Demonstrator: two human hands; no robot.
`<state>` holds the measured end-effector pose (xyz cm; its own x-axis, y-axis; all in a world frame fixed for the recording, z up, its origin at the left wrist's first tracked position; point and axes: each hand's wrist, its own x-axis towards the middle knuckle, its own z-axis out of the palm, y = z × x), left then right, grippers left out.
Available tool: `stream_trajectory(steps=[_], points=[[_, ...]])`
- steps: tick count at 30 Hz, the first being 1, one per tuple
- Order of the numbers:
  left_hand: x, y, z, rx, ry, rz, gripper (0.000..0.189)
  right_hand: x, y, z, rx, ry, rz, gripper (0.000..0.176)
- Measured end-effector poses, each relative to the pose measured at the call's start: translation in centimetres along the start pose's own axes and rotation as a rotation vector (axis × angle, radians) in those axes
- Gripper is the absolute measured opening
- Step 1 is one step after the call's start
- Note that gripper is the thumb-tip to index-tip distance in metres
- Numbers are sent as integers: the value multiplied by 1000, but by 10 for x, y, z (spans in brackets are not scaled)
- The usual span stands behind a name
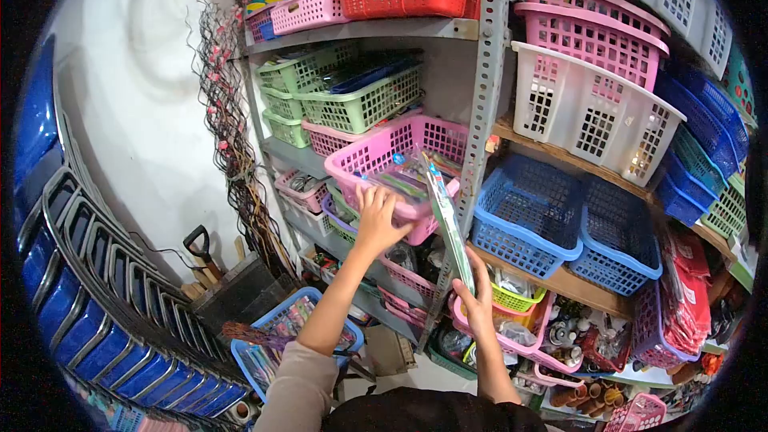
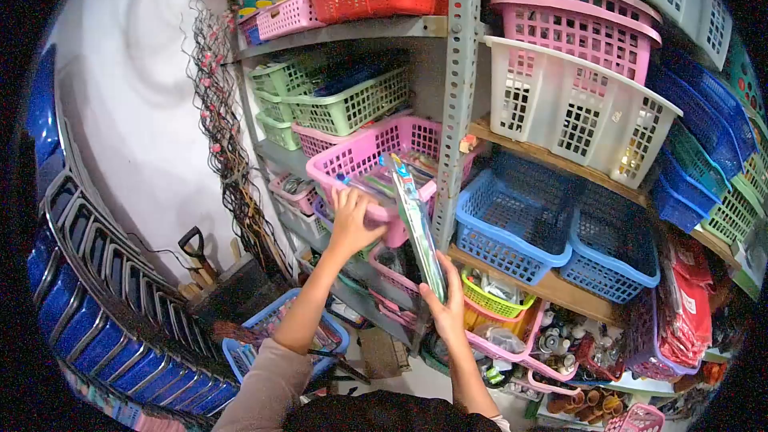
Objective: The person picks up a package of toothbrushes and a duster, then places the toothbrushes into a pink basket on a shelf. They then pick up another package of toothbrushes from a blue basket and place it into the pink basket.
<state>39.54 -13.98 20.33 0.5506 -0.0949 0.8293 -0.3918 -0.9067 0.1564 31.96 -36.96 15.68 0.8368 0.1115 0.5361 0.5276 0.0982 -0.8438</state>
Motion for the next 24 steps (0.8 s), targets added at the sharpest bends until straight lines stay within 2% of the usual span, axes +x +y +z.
stream_trajectory(steps=[4, 8, 9, 11, 12, 13, 15, 16, 18, 19, 21, 22, 24], points=[[-42, -5, -18, -6, -24, -16, 50, 13, -2, 6, -69, -45, -39, 56], [-72, -15, -29, -38, -14, -34, 48, 47, -37, 16, -368, -130, -145, 49], [-76, -15, -33, -34, -6, -18, 48, 58, -45, 21, -364, -137, -145, 49], [-83, -15, -37, -26, 3, -6, 48, 78, -59, 31, -733, -232, -87, 49], [-86, -15, -38, -30, -5, -14, 48, 90, -55, 38, -858, -240, -193, 48], [-89, -17, -39, -33, -13, -22, 48, 103, -51, 46, -856, -244, -195, 48], [-93, -19, -40, -32, -14, -32, 47, 129, -42, 63, -1100, -360, -232, 47], [-95, -20, -41, -38, -16, -27, 47, 141, -35, 71, -1098, -365, -236, 47], [-96, -21, -41, -39, -14, -23, 47, 163, -17, 86, -1312, -461, -275, 47], [-97, -23, -41, -44, -15, -18, 47, 172, -9, 92, -1310, -463, -281, 47], [-97, -24, -42, -44, -11, -12, 47, 187, 4, 100, -1416, -611, -219, 50], [-97, -24, -43, -47, -15, -11, 47, 192, 8, 102, -1415, -613, -224, 50], [-97, -25, -44, -50, -18, -13, 47, 200, 17, 105, -1342, -765, -89, 56]])
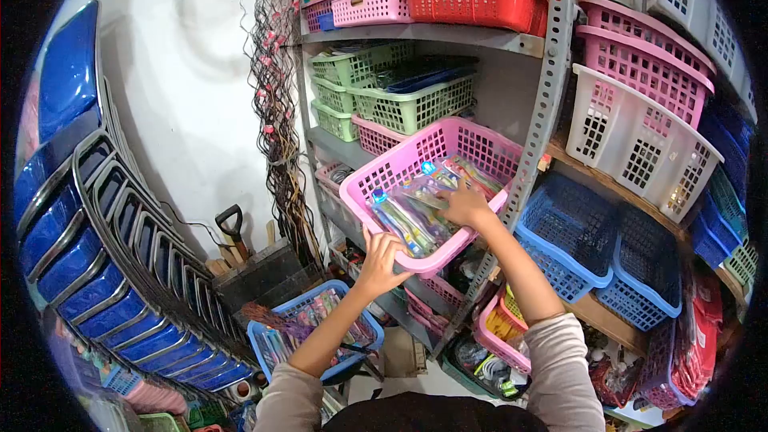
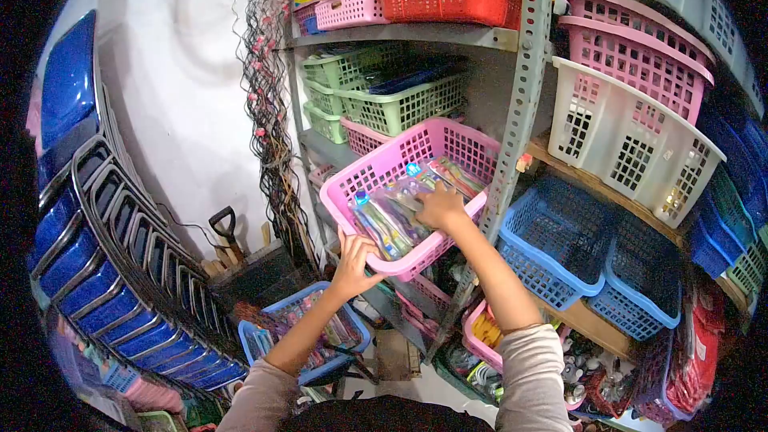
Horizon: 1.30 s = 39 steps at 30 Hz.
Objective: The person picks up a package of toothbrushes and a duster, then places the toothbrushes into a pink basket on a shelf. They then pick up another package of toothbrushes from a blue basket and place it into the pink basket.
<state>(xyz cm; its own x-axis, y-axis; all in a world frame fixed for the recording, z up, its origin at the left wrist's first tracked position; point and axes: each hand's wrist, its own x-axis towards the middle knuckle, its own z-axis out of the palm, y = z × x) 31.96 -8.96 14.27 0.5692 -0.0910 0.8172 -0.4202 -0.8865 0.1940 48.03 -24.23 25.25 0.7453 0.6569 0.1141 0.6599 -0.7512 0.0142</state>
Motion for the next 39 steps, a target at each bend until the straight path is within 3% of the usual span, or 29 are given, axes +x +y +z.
stream_trajectory(steps=[7, 9, 10, 15, 19, 21, 24, 31, 33, 34, 37, 38, 39], points=[[1, 1, -1, -22, 6, 4, 46, 27, 12, 27, 1, -259, -66, 67], [0, 1, -1, -27, 10, 3, 46, 39, 15, 36, -211, -460, -192, 70], [-1, 1, 0, -11, 11, 5, 46, 35, 11, 32, -211, -460, -192, 70], [-6, 1, -1, 11, -7, 8, 45, 16, -7, 20, -294, -433, -62, 57], [-8, 2, -2, -28, -18, -7, 45, 15, -12, 24, -331, -351, -52, 54], [-6, 3, -2, -31, -15, 5, 44, 33, -6, 38, -147, -377, -39, 52], [-3, 2, -2, -36, -3, -3, 45, 9, -17, 14, -262, -274, -86, 51], [0, 3, -6, -28, -34, -13, 45, 15, -10, 24, -245, -269, -83, 49], [2, 3, -7, -22, -38, -14, 45, 3, -10, 22, -306, 13, -203, 46], [4, 2, -7, -31, -36, -14, 46, -4, -14, 18, -307, 17, -204, 46], [18, 2, -10, -51, -17, -2, 50, -26, -37, 7, 255, 193, -303, 40], [25, 2, -10, -65, -6, 11, 55, -43, -50, -8, 468, 111, -295, 38], [32, 2, -9, -66, -4, 15, 55, -55, -58, -10, 509, 155, -318, 37]])
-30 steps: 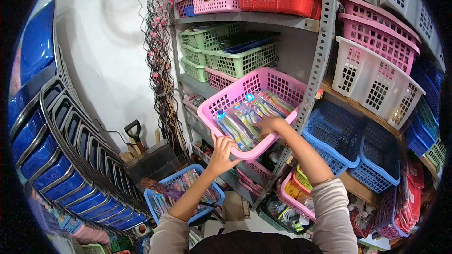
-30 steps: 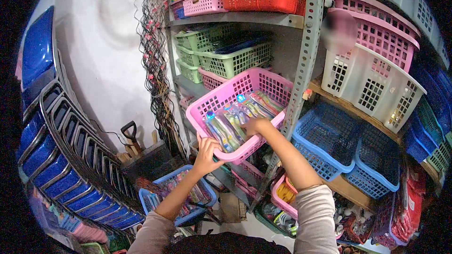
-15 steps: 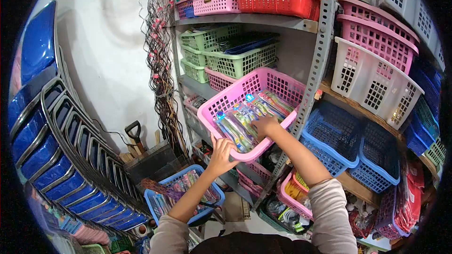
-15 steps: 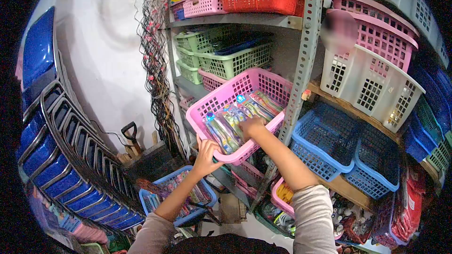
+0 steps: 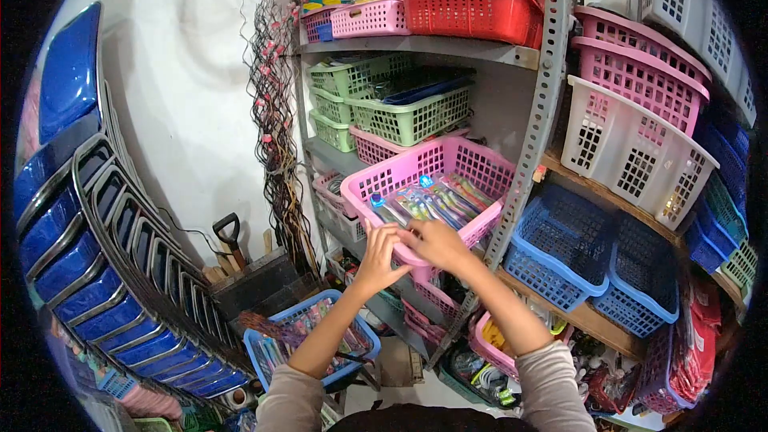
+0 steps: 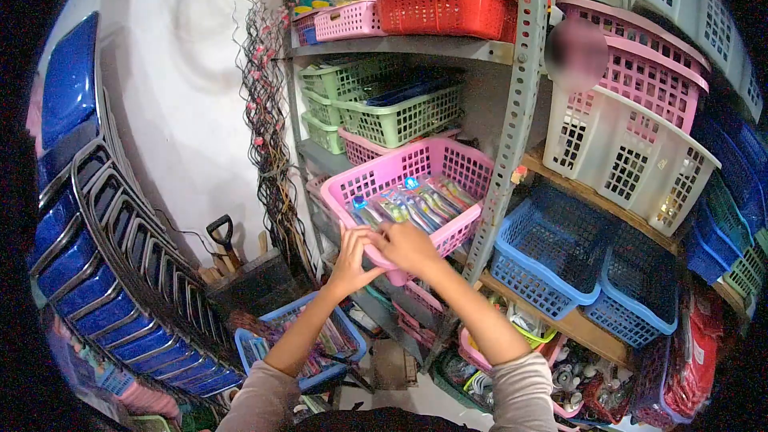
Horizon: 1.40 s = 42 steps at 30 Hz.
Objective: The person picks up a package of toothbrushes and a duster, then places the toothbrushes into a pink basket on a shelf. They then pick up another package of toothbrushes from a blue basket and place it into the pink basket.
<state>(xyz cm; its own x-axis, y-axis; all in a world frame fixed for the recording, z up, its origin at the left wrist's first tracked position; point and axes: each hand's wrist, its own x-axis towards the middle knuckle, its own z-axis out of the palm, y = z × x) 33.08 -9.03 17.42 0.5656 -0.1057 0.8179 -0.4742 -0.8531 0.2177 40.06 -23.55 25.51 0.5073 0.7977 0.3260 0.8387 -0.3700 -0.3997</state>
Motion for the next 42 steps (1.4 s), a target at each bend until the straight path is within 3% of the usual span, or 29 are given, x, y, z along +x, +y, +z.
stream_trajectory(steps=[2, 3, 5, 6, 7, 10, 14, 20, 26, 28, 32, 36, 42], points=[[13, 0, 5, -105, 115, -41, 64, -19, -30, -2, -82, 224, 45, 34], [18, -6, 11, -105, 164, -34, 75, -24, -27, 1, -85, 229, 49, 34], [29, 2, 14, -115, 180, -64, 78, -28, -17, 7, -334, 487, -175, 28], [34, 4, 15, -119, 195, -100, 82, -27, -9, 7, -336, 490, -168, 28], [37, 1, 17, -48, 83, -79, 86, -26, 1, 8, -380, 514, -177, 27], [51, -3, 29, 12, -68, -87, 83, -25, 32, 5, -449, 596, -217, 28], [76, -7, 51, 36, -159, -24, 79, -25, 66, -1, -520, 651, -114, 29], [99, -2, 85, 42, -146, -18, 78, -24, 93, -1, -621, 781, 53, 45], [73, 6, 86, -43, -121, -55, 81, -40, 72, 23, -551, 739, 130, 53], [47, 14, 80, -120, -164, -100, 77, -47, 64, 50, -368, 714, 121, 54], [-33, 6, 79, -86, -105, -265, 65, -54, 64, 129, 89, 556, 62, 50], [-116, -7, 54, 3, -48, -487, 51, -56, 46, 199, 268, 360, 37, 49], [-235, -14, 14, 133, -40, -806, 50, -64, 25, 310, 324, 15, -82, 42]])
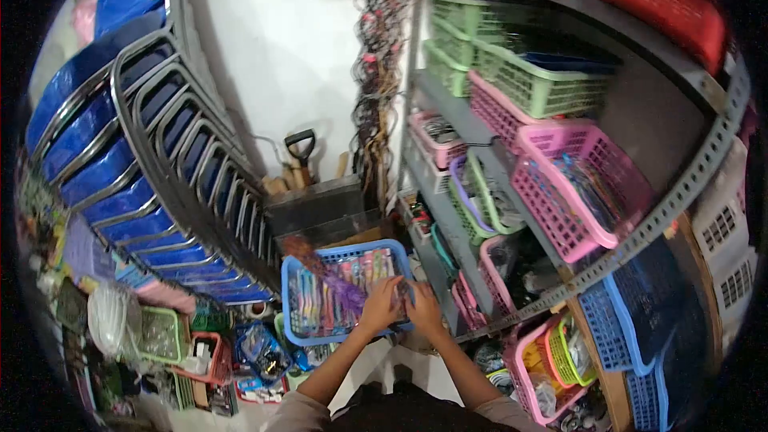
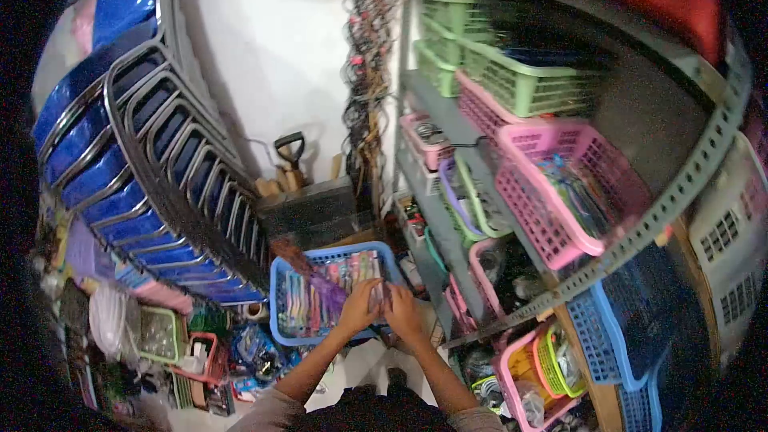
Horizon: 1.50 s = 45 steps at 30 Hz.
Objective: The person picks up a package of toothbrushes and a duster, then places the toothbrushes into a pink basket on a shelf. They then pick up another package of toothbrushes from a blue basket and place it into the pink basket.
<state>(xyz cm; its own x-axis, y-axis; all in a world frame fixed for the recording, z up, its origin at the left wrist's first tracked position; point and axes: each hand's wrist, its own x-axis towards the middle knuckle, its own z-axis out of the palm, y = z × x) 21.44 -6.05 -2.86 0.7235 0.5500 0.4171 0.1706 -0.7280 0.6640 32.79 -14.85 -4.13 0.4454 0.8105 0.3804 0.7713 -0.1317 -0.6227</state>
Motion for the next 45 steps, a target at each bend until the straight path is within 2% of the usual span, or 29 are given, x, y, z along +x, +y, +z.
stream_trajectory(steps=[2, 3, 6, 7, 10, 12, 14, 16, 18, 19, 21, 22, 24, 25, 26, 28, 30, 32, 33, 37, 39, 40, 42, 45], points=[[-23, -21, -9, 52, 52, -95, 47, -10, -3, 29, 131, -264, 205, 40], [-32, -28, -12, 54, 88, -157, 43, -19, 10, 51, 184, -300, 130, 41], [-59, -54, -16, 48, 145, -255, 38, -38, 9, 84, 150, -383, 103, 43], [-68, -59, -17, 35, 172, -284, 33, -45, 10, 96, 181, -391, 185, 42], [-92, -75, -13, 64, 173, -398, 33, -57, 24, 120, 147, -439, 225, 42], [-107, -94, -3, 45, 177, -427, 36, -61, 32, 127, 168, -401, 237, 37], [-121, -113, 12, -63, 196, -589, 38, -59, 28, 118, 165, -339, 289, 33], [-128, -130, 22, -29, 194, -586, 43, -52, 21, 104, 172, -312, 346, 32], [-122, -135, 27, 106, 70, -678, 50, -47, 15, 87, 19, -295, 418, 33], [-118, -141, 32, 100, 67, -683, 50, -58, 36, 99, 64, -150, 343, 33], [-111, -155, 43, 44, -85, -794, 58, -59, 33, 84, 34, -139, 408, 33], [-107, -152, 42, 39, -91, -796, 58, -60, 32, 77, 10, -122, 469, 33], [-96, -144, 43, 134, -18, -791, 61, -74, 54, 81, -65, -105, 467, 35], [-94, -140, 50, 260, 125, -714, 62, -77, 59, 80, -60, -94, 526, 35], [-91, -138, 54, 256, 120, -711, 62, -80, 61, 78, -54, -83, 585, 36], [-82, -134, 60, 291, 213, -518, 60, -87, 75, 87, -39, -46, 556, 38], [-71, -121, 63, 209, 190, -519, 58, -93, 88, 95, 71, 26, 529, 40], [-67, -118, 73, -146, -4, -833, 58, -94, 88, 93, 91, 17, 561, 40], [-72, -120, 83, 52, 113, -653, 60, -92, 89, 92, 115, 1, 586, 40], [-70, -121, 87, 84, -8, -688, 60, -86, 76, 80, 137, -44, 564, 39], [-62, -105, 70, -133, -9, -804, 57, -91, 79, 84, 178, 63, 504, 34], [-65, -112, 73, -132, -10, -796, 57, -92, 79, 83, 179, 71, 503, 34], [-80, -136, 85, -238, 96, -715, 54, -94, 78, 79, 402, 49, 567, 25], [-93, -148, 70, -289, 53, -745, 49, -121, 104, 94, 471, 123, 567, 20]])
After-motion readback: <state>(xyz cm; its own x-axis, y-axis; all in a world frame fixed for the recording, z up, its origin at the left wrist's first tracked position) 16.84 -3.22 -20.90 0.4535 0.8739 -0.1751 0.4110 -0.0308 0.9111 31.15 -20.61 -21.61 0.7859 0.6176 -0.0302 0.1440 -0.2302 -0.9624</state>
